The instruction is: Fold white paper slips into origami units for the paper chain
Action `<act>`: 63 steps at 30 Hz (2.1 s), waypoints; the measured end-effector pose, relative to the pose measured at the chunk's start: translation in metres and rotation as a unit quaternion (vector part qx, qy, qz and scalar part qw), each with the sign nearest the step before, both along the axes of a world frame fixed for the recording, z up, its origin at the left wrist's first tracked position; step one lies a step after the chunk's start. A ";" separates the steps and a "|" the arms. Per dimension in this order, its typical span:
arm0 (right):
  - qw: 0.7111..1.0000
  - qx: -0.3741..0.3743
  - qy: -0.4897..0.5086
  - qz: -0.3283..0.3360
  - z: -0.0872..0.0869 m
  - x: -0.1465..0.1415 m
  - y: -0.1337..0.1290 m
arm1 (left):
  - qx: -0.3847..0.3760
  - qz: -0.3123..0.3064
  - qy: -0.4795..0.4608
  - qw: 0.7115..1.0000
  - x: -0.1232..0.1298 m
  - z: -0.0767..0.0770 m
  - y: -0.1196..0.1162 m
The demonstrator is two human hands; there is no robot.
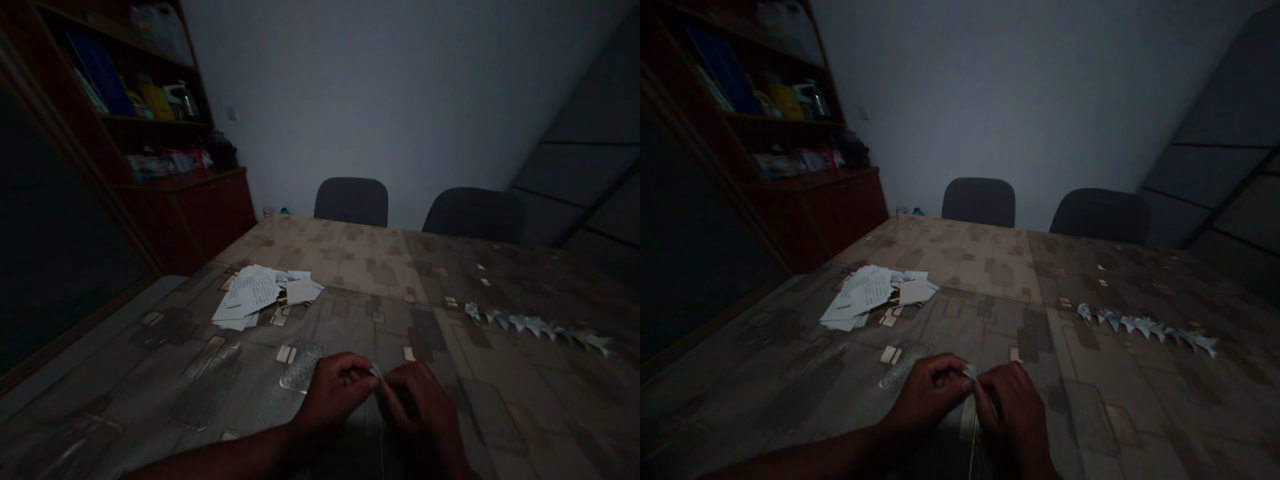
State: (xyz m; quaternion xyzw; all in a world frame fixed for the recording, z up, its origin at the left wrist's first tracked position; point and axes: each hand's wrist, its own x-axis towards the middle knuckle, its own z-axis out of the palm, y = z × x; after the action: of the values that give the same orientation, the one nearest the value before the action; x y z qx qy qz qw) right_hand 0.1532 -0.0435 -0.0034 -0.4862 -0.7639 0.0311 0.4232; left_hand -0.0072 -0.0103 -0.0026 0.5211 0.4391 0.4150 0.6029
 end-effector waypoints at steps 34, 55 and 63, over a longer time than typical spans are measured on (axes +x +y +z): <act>0.984 -0.128 0.096 0.081 0.012 0.008 0.004 | -0.098 -0.134 -0.045 0.985 -0.011 0.006 0.017; 0.908 -0.302 0.289 0.015 0.000 0.000 0.005 | -0.082 -0.134 -0.015 0.987 -0.011 0.004 0.012; 0.895 -0.321 0.309 0.022 -0.002 0.000 0.002 | -0.075 -0.122 -0.011 0.990 -0.009 0.004 0.009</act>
State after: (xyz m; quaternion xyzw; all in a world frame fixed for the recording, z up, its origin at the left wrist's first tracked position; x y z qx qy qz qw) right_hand 0.1532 -0.0415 -0.0055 -0.5448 -0.5533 0.4329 0.4579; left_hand -0.0165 -0.0013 0.0019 0.5195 0.3958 0.3101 0.6909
